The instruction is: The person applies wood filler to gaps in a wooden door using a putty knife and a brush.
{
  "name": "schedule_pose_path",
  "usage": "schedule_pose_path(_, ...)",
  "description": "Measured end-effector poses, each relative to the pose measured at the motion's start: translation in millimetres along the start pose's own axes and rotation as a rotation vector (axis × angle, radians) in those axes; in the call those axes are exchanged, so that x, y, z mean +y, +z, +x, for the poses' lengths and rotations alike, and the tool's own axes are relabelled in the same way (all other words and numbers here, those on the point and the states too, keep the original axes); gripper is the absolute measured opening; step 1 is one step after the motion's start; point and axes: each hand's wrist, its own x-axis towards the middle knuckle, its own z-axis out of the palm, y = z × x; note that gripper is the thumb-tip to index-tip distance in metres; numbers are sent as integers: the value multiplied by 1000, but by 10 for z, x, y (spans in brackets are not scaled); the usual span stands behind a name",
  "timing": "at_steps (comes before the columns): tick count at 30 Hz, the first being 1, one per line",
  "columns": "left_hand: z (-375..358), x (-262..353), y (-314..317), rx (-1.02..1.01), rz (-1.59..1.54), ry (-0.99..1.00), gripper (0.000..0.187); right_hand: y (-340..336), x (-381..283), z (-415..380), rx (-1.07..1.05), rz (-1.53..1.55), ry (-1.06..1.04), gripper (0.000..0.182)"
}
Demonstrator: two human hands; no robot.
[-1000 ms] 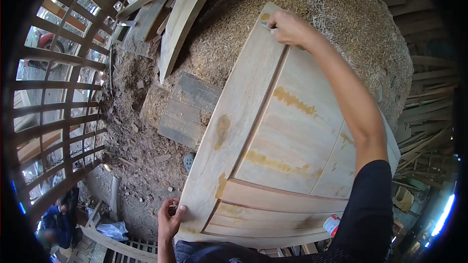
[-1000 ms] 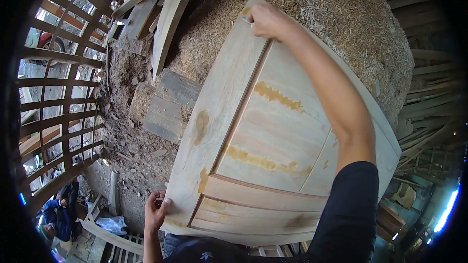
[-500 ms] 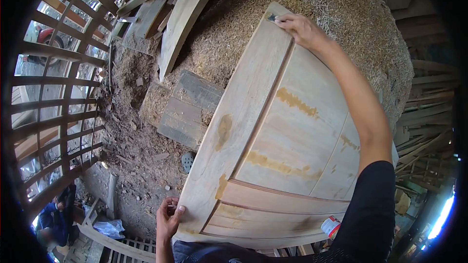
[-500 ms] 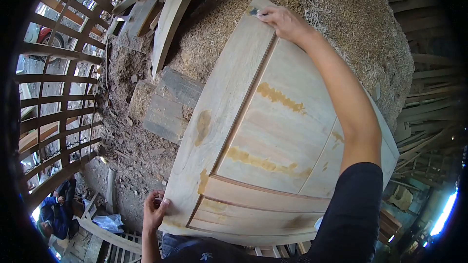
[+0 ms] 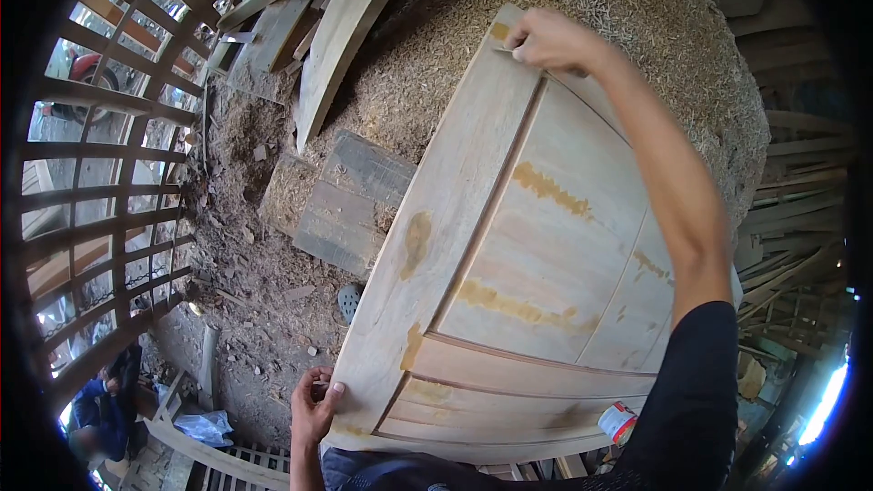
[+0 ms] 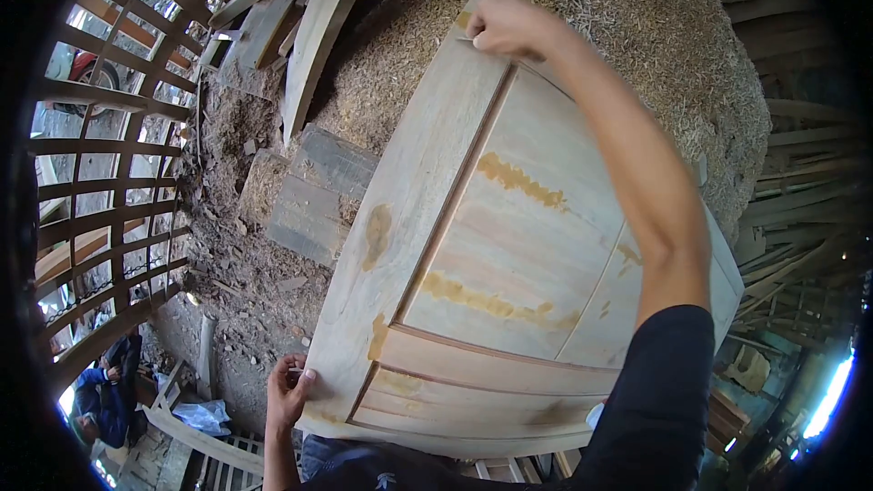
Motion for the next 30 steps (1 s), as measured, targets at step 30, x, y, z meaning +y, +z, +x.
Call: schedule_pose_path(30,4,5,-11,0,19,-7,30,-108,340,48,-68,132,114,31)
